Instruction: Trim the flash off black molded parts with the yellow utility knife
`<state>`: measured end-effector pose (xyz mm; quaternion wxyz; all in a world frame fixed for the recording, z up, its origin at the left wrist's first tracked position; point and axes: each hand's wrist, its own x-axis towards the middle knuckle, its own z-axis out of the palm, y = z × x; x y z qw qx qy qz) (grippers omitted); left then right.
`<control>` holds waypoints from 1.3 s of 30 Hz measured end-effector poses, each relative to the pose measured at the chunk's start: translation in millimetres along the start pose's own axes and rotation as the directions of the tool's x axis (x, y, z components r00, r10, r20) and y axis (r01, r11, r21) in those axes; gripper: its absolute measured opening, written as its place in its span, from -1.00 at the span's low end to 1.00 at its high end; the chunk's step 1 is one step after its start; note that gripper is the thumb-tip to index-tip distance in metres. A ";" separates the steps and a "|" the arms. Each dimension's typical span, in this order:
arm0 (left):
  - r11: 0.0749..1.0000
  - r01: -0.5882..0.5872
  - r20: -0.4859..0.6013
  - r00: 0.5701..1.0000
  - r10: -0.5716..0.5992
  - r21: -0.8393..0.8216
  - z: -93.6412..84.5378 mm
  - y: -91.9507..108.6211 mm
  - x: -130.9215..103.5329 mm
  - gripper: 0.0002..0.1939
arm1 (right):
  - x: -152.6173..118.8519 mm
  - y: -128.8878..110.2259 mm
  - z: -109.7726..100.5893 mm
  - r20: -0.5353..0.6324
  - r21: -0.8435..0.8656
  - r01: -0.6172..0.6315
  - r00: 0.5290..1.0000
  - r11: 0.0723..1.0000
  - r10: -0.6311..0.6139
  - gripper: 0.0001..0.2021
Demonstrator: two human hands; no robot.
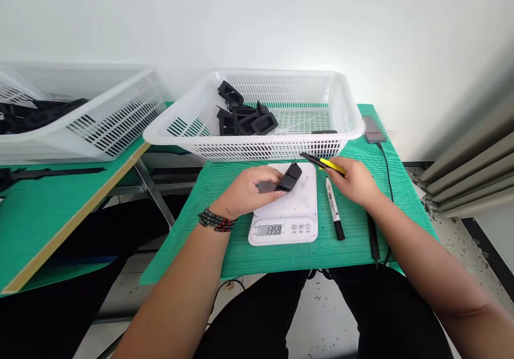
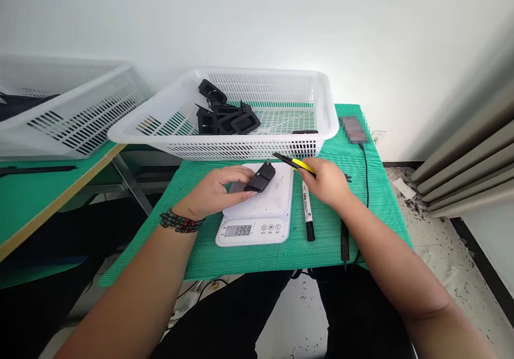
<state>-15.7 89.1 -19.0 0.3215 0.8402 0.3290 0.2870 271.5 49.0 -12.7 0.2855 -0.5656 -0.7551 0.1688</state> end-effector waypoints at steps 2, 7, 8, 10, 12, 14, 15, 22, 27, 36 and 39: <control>1.000 -0.002 0.002 1.000 0.002 -0.003 0.0 -0.6 -0.1 -0.74 | -0.8 -1.0 -1.2 0.011 0.060 0.077 0.997 0.995 -0.078 -0.81; 1.000 -0.025 -0.013 1.000 0.025 -0.001 0.6 -0.9 0.4 -0.73 | -5.2 -10.5 4.3 0.134 0.204 0.311 0.930 0.928 -0.341 -0.79; 1.000 -0.025 -0.012 1.000 0.025 0.004 0.7 -0.7 0.6 -0.73 | -5.7 -12.1 5.7 0.162 0.209 0.319 0.921 0.924 -0.354 -0.80; 1.000 -0.020 -0.007 1.000 0.020 0.011 0.7 0.0 1.2 -0.72 | -5.6 -13.2 7.6 0.182 0.190 0.304 0.924 0.934 -0.337 -0.80; 1.000 -0.016 -0.002 1.000 0.016 0.010 0.5 0.4 1.6 -0.71 | -4.1 -11.2 7.6 0.135 0.141 0.247 0.955 0.959 -0.266 -0.80; 1.000 -0.024 -0.002 1.000 0.024 0.003 0.2 0.3 1.5 -0.72 | -1.7 -6.9 5.7 0.063 0.072 0.150 0.986 0.986 -0.155 -0.80; 1.000 -0.029 -0.005 1.000 0.029 -0.001 0.1 0.0 1.4 -0.73 | -0.5 -4.3 4.3 0.031 0.041 0.101 0.994 0.994 -0.102 -0.81; 0.999 -0.045 0.001 0.999 0.045 0.006 -0.3 -1.2 0.9 -0.71 | 1.2 3.8 -1.3 -0.014 0.103 0.150 0.989 0.983 -0.149 -0.82; 0.996 -0.084 -0.018 0.996 0.084 0.007 0.6 -1.5 0.9 -0.73 | -4.2 -4.8 4.9 0.054 0.189 0.344 0.932 0.920 -0.359 -0.81; 0.994 -0.103 -0.018 0.994 0.104 0.033 0.8 -5.2 0.3 -0.74 | -5.6 -5.5 10.4 0.038 0.069 0.211 0.976 0.975 -0.214 -0.83; 0.995 -0.096 -0.009 0.995 0.096 0.032 0.6 -4.0 0.5 -0.72 | -2.6 0.3 7.0 -0.047 0.047 0.112 0.993 0.993 -0.110 -0.86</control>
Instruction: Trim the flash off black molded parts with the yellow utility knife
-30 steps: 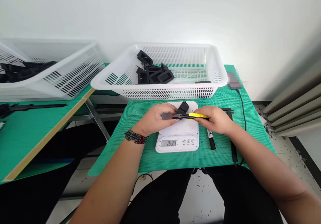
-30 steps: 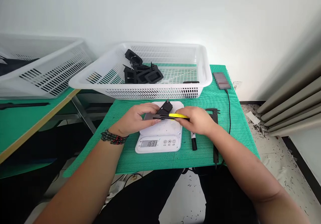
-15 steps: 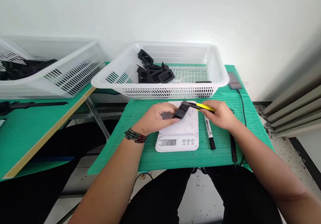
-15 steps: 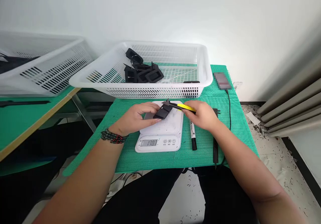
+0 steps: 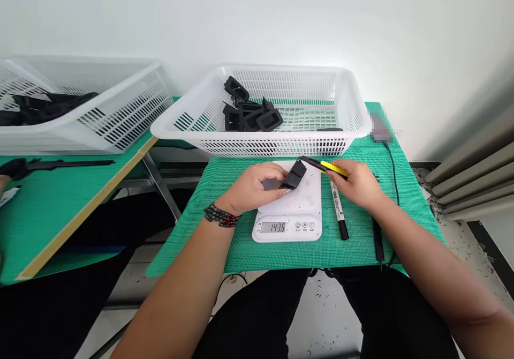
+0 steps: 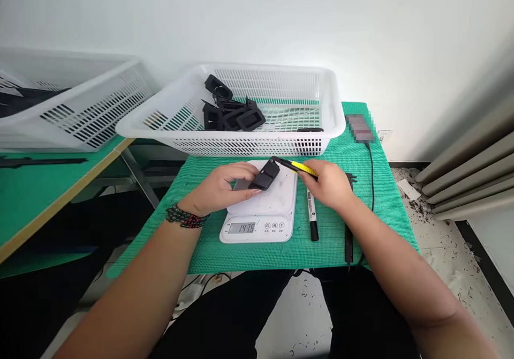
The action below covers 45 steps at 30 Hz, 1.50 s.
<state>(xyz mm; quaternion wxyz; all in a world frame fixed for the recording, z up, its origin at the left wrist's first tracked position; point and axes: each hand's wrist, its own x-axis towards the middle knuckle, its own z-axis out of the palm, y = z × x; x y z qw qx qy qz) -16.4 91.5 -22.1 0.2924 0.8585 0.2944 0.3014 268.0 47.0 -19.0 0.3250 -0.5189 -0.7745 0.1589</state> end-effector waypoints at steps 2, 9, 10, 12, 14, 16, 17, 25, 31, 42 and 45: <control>1.000 0.006 0.009 1.000 -0.007 0.002 -0.3 1.2 0.2 -0.71 | 0.5 1.6 -3.3 -0.035 0.038 0.013 0.999 0.999 -0.012 -0.86; 0.999 0.034 0.025 0.999 -0.034 0.027 -1.5 1.2 -0.3 -0.67 | -4.5 -5.9 -3.5 0.077 0.169 0.220 0.969 0.961 -0.236 -0.79; 0.999 0.036 0.028 0.999 -0.037 0.033 -1.5 0.8 -0.4 -0.67 | -5.4 -6.9 -1.8 0.103 0.181 0.235 0.961 0.955 -0.256 -0.79; 0.998 0.038 0.033 0.999 -0.039 0.040 -1.7 0.6 -0.5 -0.66 | -6.7 -7.9 1.5 0.127 0.189 0.243 0.955 0.951 -0.269 -0.80; 0.998 0.037 0.038 0.999 -0.039 0.041 -2.1 0.9 -0.3 -0.66 | -6.6 -7.3 3.6 0.127 0.160 0.211 0.964 0.964 -0.232 -0.80; 0.999 0.035 0.044 0.998 -0.037 0.039 -2.6 1.6 -0.1 -0.67 | -5.0 -4.9 3.9 0.104 0.095 0.125 0.985 0.988 -0.134 -0.80; 0.999 0.034 0.047 0.998 -0.035 0.038 -2.8 1.8 -0.1 -0.69 | -3.9 -3.0 3.3 0.088 0.057 0.065 0.994 0.996 -0.070 -0.81; 0.999 0.026 0.053 0.998 -0.028 0.041 -3.1 3.4 -0.1 -0.70 | -0.7 5.6 -3.8 0.023 0.009 -0.091 0.996 0.996 0.090 -0.83; 0.997 0.021 0.058 0.998 -0.026 0.073 -3.7 8.9 3.1 -0.63 | -3.9 -4.5 -1.2 0.154 0.121 0.123 0.978 0.985 -0.141 -0.80; 0.997 0.052 0.073 0.996 -0.056 0.048 -3.8 12.8 3.6 -0.64 | -2.3 2.8 -0.1 -0.002 0.020 -0.065 0.998 0.998 0.065 -0.83; 0.998 0.062 0.078 0.995 -0.064 0.025 -4.2 11.0 2.5 -0.73 | -3.8 -1.3 0.9 0.077 0.087 0.040 0.996 0.995 -0.046 -0.83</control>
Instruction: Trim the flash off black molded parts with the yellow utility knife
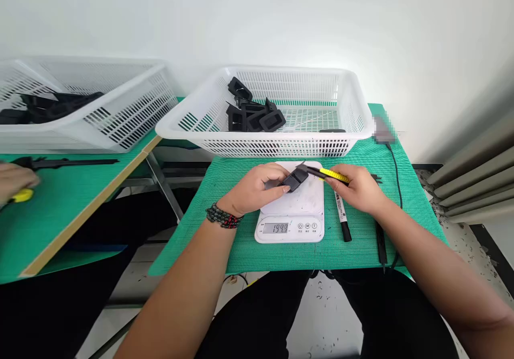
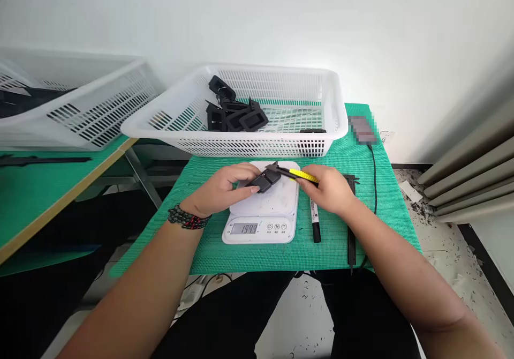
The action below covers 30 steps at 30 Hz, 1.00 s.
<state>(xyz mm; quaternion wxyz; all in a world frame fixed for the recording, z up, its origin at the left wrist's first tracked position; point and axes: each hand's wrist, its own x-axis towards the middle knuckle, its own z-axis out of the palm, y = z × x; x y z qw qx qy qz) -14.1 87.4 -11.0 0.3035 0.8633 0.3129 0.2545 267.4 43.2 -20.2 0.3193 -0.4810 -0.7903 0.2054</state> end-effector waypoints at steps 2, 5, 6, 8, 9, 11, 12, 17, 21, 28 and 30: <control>1.000 0.001 0.000 1.000 -0.001 -0.018 -0.4 -1.6 -0.5 -0.76 | -0.4 -1.8 3.4 0.023 0.012 0.019 1.000 1.000 -0.019 -0.83; 0.999 0.018 -0.004 1.000 -0.018 -0.028 -1.2 -3.3 -0.9 -0.77 | 0.0 -1.5 8.3 -0.037 -0.015 -0.068 0.997 0.998 0.067 -0.85; 0.999 0.025 -0.005 1.000 -0.025 -0.026 -1.3 -3.4 -1.0 -0.77 | 0.3 -0.9 9.0 -0.055 -0.021 -0.099 0.994 0.995 0.098 -0.86; 0.999 0.033 -0.011 0.999 -0.034 -0.023 -0.9 -3.0 -0.8 -0.75 | 0.8 0.3 8.8 -0.076 -0.029 -0.133 0.989 0.991 0.130 -0.85; 0.999 0.035 -0.019 0.999 -0.036 -0.021 -0.5 -2.6 -0.7 -0.72 | 1.0 0.7 8.0 -0.084 -0.031 -0.136 0.988 0.990 0.133 -0.84; 0.999 0.037 -0.033 0.999 -0.038 -0.020 0.5 -1.8 -0.4 -0.65 | 1.0 0.8 6.5 -0.096 -0.032 -0.125 0.988 0.992 0.122 -0.83; 0.999 0.037 -0.039 0.999 -0.037 -0.018 1.0 -1.4 -0.2 -0.62 | 0.9 0.6 6.0 -0.094 -0.029 -0.115 0.989 0.993 0.112 -0.83; 0.999 0.034 -0.041 0.999 -0.034 -0.003 1.7 -1.7 -0.2 -0.60 | 0.1 -0.1 7.5 -0.053 -0.015 -0.099 0.994 0.995 0.098 -0.84; 0.999 0.044 -0.041 0.998 -0.045 -0.002 1.3 -2.2 -0.6 -0.62 | 0.6 1.9 7.5 -0.073 -0.025 -0.154 0.986 0.988 0.151 -0.83; 0.998 0.059 -0.037 0.998 -0.058 0.011 0.3 0.3 -0.3 -0.63 | 0.6 2.4 5.0 -0.045 -0.008 -0.118 0.992 0.993 0.117 -0.86; 0.998 0.064 -0.038 0.997 -0.064 0.005 -0.1 0.5 -0.2 -0.63 | 0.7 2.1 4.9 -0.041 -0.018 -0.123 0.992 0.992 0.122 -0.85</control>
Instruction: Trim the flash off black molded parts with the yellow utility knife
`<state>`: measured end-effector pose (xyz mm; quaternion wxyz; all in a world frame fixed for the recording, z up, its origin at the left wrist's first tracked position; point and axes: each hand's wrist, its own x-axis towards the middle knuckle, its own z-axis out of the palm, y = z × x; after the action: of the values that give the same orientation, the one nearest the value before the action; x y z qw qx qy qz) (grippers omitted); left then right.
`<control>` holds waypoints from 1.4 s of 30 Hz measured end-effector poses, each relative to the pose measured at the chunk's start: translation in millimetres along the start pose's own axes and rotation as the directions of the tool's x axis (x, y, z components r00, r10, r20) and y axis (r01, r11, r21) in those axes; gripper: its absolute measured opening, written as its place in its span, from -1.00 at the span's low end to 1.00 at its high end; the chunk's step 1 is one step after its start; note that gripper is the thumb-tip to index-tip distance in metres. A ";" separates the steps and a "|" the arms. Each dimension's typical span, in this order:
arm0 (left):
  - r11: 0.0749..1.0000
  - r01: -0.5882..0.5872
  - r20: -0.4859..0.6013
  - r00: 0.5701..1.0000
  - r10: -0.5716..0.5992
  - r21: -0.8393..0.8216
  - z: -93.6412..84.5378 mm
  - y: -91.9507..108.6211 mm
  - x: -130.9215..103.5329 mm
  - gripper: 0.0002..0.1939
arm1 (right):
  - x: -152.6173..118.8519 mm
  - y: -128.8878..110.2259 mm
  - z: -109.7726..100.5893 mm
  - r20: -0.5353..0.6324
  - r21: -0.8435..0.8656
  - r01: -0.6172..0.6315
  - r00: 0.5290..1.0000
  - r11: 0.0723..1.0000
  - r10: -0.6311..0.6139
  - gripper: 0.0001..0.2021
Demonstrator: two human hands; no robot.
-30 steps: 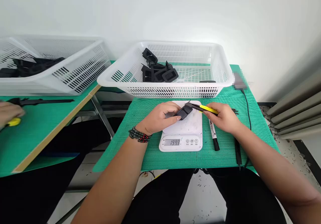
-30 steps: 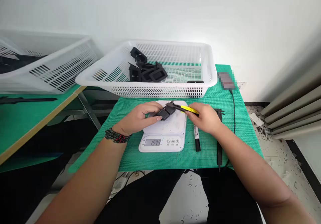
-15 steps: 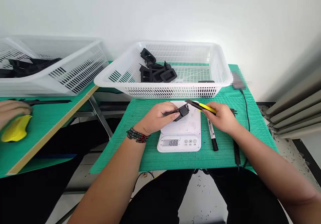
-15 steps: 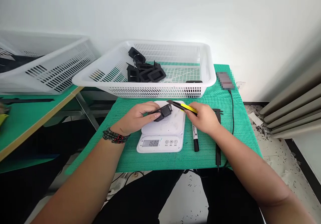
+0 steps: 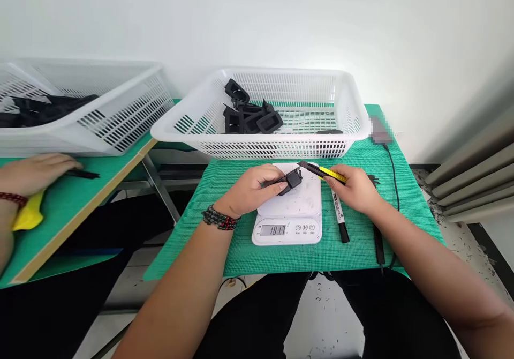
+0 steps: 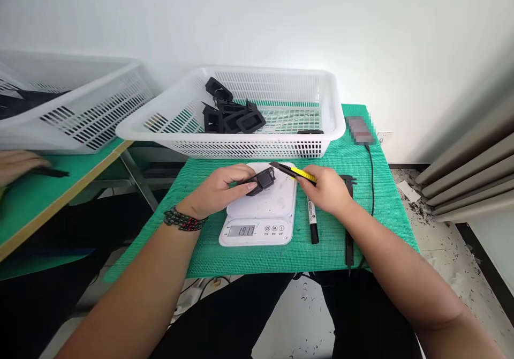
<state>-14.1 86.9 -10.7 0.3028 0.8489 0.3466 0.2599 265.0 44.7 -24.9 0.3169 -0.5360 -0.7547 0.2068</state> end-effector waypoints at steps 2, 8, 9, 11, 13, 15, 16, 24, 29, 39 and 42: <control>1.000 0.000 0.000 1.000 0.000 -0.004 -0.2 -0.2 -0.1 -0.63 | 0.2 -0.2 -0.2 -0.007 0.001 -0.009 1.000 1.000 0.009 -0.84; 1.000 -0.010 0.003 1.000 0.010 -0.010 0.3 -2.2 -0.4 -0.64 | 0.5 -0.5 -0.4 -0.002 0.008 -0.015 1.000 1.000 0.015 -0.84; 1.000 -0.009 0.002 1.000 0.009 -0.012 0.4 -2.5 -0.5 -0.64 | 0.4 -0.6 -0.2 0.005 0.006 -0.019 1.000 1.000 0.018 -0.84; 1.000 -0.006 -0.002 1.000 0.006 -0.015 0.2 -3.0 -0.6 -0.65 | 0.1 -0.7 0.4 0.008 0.005 -0.019 1.000 1.000 0.019 -0.84; 1.000 0.000 -0.002 1.000 0.000 -0.015 -0.4 -3.0 -0.7 -0.65 | -0.1 -0.9 0.8 -0.003 0.011 -0.011 1.000 1.000 0.011 -0.83; 1.000 0.002 0.004 1.000 -0.002 -0.016 -1.1 -2.5 -0.7 -0.64 | -0.3 -1.1 0.8 -0.008 0.013 0.003 1.000 1.000 -0.003 -0.82; 1.000 0.002 0.007 1.000 -0.002 -0.015 -1.4 -2.3 -0.6 -0.64 | -0.3 -1.1 0.7 -0.007 0.011 0.004 1.000 1.000 -0.004 -0.82; 1.000 0.016 0.011 1.000 -0.016 -0.003 -2.5 -0.4 -0.7 -0.64 | -0.4 -2.1 0.2 0.011 -0.007 -0.022 1.000 1.000 0.022 -0.84; 0.999 0.046 0.014 0.999 -0.046 -0.001 -3.2 1.1 -1.2 -0.64 | -0.3 -3.2 -0.8 0.032 -0.009 -0.037 0.999 0.999 0.037 -0.83; 1.000 0.026 0.006 1.000 -0.026 -0.015 -2.8 -2.2 -2.2 -0.71 | -0.6 -4.9 0.2 0.038 0.006 -0.033 0.999 0.999 0.032 -0.84; 0.999 0.040 0.012 0.999 -0.040 -0.005 -2.9 -2.8 -2.7 -0.72 | -1.0 -4.4 1.5 0.055 -0.008 -0.056 0.997 0.998 0.056 -0.84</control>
<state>-18.8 87.5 -11.2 0.3122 0.8425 0.3612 0.2494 261.2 42.3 -23.3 0.2884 -0.5521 -0.7484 0.2278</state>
